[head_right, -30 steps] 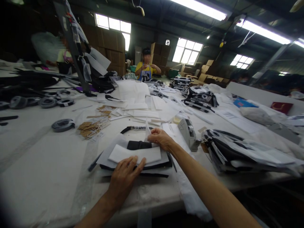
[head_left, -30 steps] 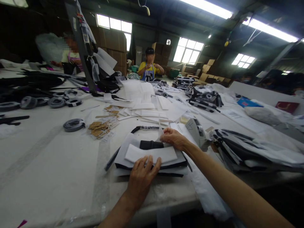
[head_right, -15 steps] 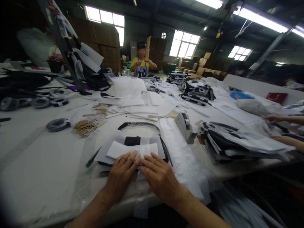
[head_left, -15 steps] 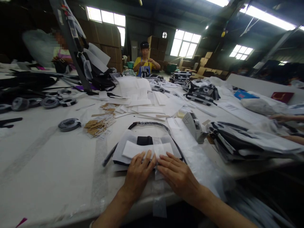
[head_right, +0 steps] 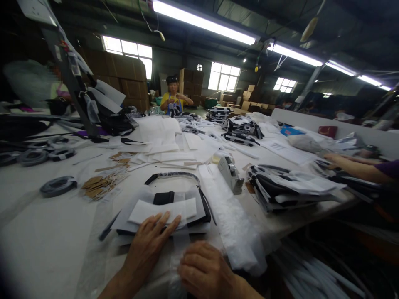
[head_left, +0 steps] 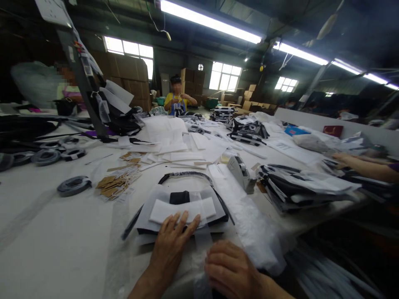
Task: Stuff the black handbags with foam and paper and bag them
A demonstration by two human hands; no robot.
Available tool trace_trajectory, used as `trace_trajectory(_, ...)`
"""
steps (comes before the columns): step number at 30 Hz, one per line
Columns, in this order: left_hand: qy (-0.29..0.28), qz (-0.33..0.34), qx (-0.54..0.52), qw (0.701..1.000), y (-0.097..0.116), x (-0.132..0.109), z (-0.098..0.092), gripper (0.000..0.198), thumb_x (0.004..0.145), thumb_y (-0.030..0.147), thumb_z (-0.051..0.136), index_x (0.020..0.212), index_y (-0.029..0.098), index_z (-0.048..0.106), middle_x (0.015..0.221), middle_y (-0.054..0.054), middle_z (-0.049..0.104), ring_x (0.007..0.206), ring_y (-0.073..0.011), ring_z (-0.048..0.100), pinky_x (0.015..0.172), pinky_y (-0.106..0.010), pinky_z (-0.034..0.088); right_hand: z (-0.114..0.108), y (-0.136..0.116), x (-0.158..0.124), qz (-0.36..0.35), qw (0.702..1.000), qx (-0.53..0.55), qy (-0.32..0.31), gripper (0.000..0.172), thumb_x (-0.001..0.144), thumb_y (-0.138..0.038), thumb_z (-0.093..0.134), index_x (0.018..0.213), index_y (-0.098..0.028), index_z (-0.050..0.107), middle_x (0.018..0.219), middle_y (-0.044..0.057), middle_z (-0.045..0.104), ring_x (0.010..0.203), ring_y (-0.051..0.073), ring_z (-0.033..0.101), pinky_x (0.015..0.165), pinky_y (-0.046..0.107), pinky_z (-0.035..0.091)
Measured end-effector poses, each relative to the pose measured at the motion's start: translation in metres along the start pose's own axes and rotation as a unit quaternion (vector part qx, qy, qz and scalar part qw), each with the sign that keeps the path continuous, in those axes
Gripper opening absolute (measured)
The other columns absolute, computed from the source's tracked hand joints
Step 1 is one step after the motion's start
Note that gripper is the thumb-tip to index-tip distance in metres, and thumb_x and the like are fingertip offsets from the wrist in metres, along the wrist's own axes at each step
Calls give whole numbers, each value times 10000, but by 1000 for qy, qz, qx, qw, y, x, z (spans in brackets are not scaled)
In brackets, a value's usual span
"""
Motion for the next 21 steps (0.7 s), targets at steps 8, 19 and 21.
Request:
trace_trajectory(8,-18,9,-5,1000,0,1,-2,620,939,106,399,1477,408,342,1339,-20,599,1155,-256,561,996,-418,426,44,-4,-19,20,1000,-1,-20,188,972,-128,477,1086,-161,623,1048,63,725,1058,178,624,971,364,497)
trace_trajectory(19,-53,11,-10,998,-1,0,0,655,896,120,558,1478,353,367,1371,-55,568,1169,-284,541,990,-449,452,40,-26,-37,81,986,141,32,234,961,-72,435,1067,-159,624,964,79,735,1008,168,674,999,342,500)
trace_trajectory(21,-54,12,-10,998,-1,-1,1,650,897,122,560,1476,352,372,1369,-57,569,1169,-285,542,994,-452,451,40,-33,-41,83,986,143,30,218,976,-90,436,1059,-151,628,957,85,737,1010,172,676,1001,344,498)
Point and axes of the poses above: each hand's wrist, its own x-axis towards the middle knuckle, its own z-axis out of the palm, y = z × x, the point moved 3 cm from there along x, towards the middle knuckle
